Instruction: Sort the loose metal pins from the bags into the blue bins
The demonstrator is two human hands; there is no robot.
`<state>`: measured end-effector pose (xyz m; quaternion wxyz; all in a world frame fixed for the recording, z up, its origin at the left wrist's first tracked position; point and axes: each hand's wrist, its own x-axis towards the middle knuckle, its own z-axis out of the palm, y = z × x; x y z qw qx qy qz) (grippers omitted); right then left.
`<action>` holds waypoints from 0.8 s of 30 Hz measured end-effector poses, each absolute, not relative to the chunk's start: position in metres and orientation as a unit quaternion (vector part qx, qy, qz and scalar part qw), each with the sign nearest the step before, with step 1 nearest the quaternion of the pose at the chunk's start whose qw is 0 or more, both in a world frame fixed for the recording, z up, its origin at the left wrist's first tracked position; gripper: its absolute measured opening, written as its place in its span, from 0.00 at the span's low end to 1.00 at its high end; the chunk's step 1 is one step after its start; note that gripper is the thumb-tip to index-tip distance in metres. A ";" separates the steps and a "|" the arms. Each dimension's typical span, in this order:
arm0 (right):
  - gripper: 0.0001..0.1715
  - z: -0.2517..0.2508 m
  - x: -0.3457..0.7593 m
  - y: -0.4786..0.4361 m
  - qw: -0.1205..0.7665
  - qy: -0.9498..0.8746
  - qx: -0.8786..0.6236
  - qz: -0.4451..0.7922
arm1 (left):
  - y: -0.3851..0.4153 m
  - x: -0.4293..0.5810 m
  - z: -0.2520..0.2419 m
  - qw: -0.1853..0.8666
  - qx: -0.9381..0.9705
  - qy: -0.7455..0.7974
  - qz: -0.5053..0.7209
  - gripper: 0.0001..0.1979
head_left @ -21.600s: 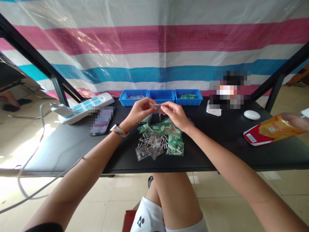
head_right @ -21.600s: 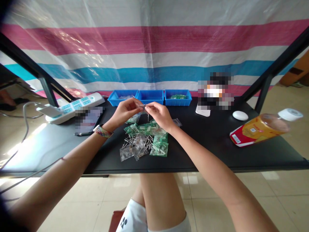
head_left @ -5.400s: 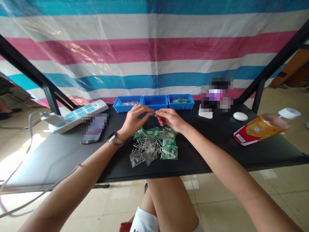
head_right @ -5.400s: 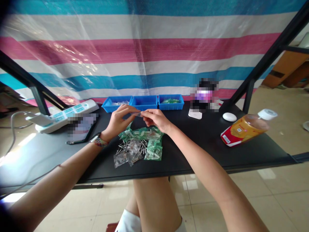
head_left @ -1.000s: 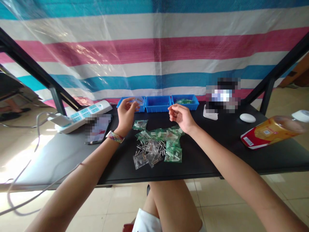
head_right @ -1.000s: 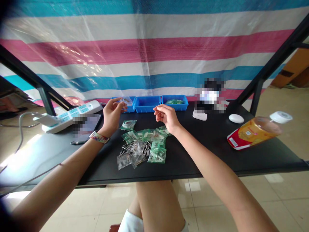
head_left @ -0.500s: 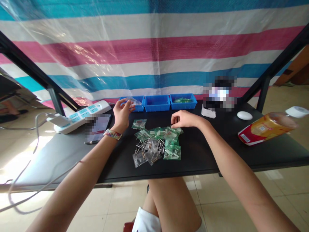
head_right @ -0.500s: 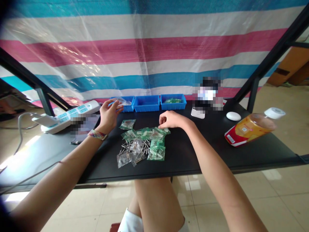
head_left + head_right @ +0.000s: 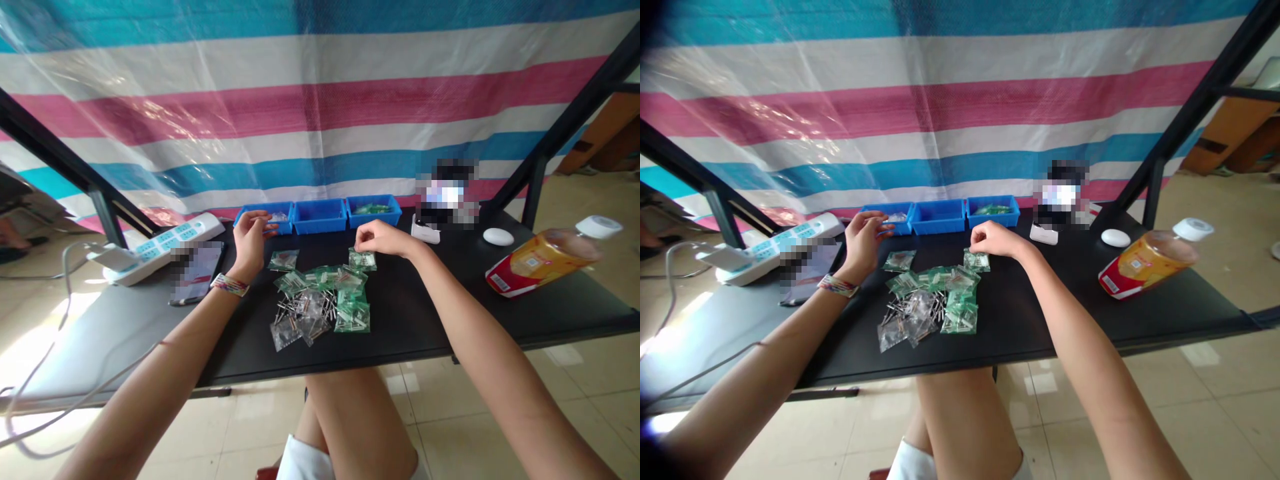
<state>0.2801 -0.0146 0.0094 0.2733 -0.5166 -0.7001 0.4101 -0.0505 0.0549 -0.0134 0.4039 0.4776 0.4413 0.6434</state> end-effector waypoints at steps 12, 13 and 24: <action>0.15 0.011 0.241 -0.023 0.532 -0.496 -0.477 0.493 | 0.010 -0.031 0.006 0.148 0.825 0.314 0.445 0.17; 0.16 0.010 0.234 -0.026 0.534 -0.481 -0.461 0.521 | 0.005 -0.028 0.008 0.143 0.856 0.282 0.408 0.19; 0.19 0.009 0.212 -0.038 0.527 -0.399 -0.340 0.669 | -0.004 -0.018 0.005 0.199 0.816 0.301 0.452 0.09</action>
